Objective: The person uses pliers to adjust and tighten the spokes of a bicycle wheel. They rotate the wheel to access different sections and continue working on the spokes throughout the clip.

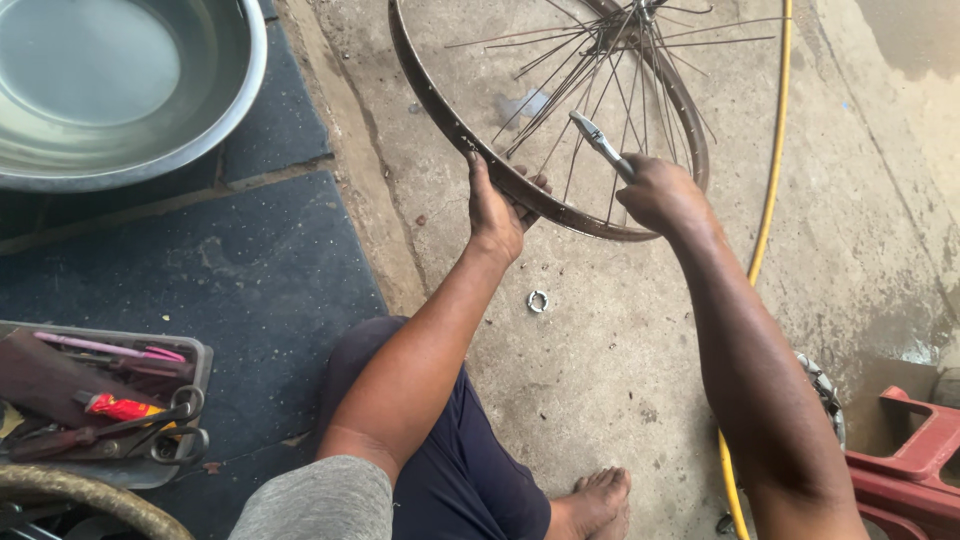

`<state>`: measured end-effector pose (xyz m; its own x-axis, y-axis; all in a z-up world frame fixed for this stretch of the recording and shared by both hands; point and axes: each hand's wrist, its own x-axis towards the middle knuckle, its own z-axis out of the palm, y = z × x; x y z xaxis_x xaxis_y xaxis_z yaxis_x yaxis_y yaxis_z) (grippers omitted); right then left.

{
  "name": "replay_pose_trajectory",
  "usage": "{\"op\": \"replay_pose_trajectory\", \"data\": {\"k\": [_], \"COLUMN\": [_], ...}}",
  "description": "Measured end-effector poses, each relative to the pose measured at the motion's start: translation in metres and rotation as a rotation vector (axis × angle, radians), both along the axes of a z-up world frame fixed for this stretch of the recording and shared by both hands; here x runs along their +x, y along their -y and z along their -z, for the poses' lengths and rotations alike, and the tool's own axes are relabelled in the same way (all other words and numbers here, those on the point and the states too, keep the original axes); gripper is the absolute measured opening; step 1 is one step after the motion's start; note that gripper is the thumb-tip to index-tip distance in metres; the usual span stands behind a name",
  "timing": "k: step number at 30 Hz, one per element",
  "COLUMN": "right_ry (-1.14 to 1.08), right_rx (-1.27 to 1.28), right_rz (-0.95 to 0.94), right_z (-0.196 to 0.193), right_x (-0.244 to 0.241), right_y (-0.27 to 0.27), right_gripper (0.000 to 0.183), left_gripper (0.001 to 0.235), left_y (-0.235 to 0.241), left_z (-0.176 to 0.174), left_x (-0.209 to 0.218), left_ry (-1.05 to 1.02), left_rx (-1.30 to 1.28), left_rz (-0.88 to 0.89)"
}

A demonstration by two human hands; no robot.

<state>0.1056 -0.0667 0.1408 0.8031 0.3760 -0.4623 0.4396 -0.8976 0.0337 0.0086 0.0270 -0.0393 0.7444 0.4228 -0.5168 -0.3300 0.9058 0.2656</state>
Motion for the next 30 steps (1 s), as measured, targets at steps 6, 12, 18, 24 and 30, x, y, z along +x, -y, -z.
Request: {"op": "replay_pose_trajectory", "data": {"k": [6,12,18,24,30], "right_ry": [0.041,0.024,-0.187,-0.218,-0.203], "right_rx": [0.008,-0.027,0.101,0.13,-0.062], "right_rz": [0.0,0.055,0.075,-0.044,-0.02], "right_z": [0.002,0.005,0.01,0.016,-0.014], "right_x": [0.004,0.01,0.016,0.004,-0.011], "right_y": [-0.003,-0.003,0.007,0.024,0.039], "right_gripper": [0.04,0.032,0.045,0.044,0.039], "left_gripper": [0.087,0.085,0.069,0.06,0.07], "left_y": [-0.001,0.0,0.001,-0.002,-0.001], "left_z": [0.002,-0.005,0.002,0.021,0.01], "left_x": [0.0,-0.004,-0.004,0.006,-0.002], "left_ry": [-0.017,-0.015,-0.083,0.131,0.061], "left_rx": [-0.008,0.035,0.098,0.122,0.368], "left_rz": [0.0,0.002,0.005,0.085,0.425]}}
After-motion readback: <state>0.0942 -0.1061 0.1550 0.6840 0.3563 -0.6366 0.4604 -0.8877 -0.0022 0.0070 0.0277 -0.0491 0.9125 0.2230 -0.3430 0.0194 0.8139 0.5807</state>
